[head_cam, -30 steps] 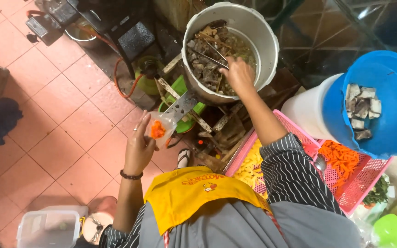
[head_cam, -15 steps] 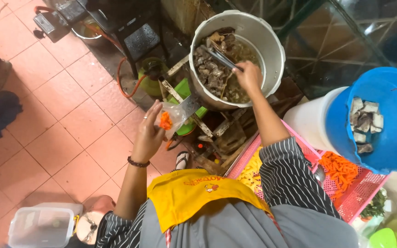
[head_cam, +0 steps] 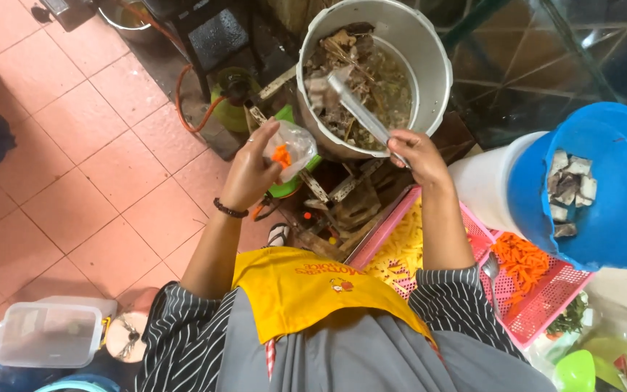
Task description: The person packs pre-cooked food items into small plastic bags. They use a spoon to scoop yellow and orange vegetables from pink baskets and tongs to transfer meat from a large pot into the bags. The person repeats this process for multiple bags.
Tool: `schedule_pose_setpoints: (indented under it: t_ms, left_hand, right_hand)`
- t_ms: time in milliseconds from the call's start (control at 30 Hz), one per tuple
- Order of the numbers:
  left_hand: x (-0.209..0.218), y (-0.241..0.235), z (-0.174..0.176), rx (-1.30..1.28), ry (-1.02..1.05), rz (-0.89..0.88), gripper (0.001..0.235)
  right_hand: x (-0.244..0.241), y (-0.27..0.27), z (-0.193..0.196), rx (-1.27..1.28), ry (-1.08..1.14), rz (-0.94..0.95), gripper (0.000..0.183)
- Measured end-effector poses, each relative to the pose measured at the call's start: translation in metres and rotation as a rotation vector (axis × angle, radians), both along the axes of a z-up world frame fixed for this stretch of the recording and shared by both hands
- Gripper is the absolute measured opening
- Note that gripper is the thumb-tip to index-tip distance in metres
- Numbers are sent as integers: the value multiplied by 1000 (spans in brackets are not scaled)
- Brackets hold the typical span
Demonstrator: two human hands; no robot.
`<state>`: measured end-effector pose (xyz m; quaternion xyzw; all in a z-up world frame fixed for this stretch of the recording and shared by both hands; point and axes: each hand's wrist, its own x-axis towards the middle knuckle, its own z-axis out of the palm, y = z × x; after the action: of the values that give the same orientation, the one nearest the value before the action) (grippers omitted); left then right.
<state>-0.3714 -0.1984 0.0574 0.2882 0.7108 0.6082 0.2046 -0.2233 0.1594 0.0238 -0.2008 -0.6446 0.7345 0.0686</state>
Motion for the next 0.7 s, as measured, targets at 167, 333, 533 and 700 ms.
schedule_pose_setpoints:
  t_ms: [167,333,533,700]
  left_hand:
    - [3,6,22,39,66,-34,74]
    - [4,9,17,-49,151,-79,75]
    - [9,13,6,-159,286,-124,73]
    - [7,10,0,-186,216,-125,81]
  right_hand:
    - [24,-32,35,266,86,190,25]
    - [39,-61,92,864,41,257,25]
    - [43,-100,121,1556,-92,311,28]
    - [40,-111,148,1632,-54,430,29]
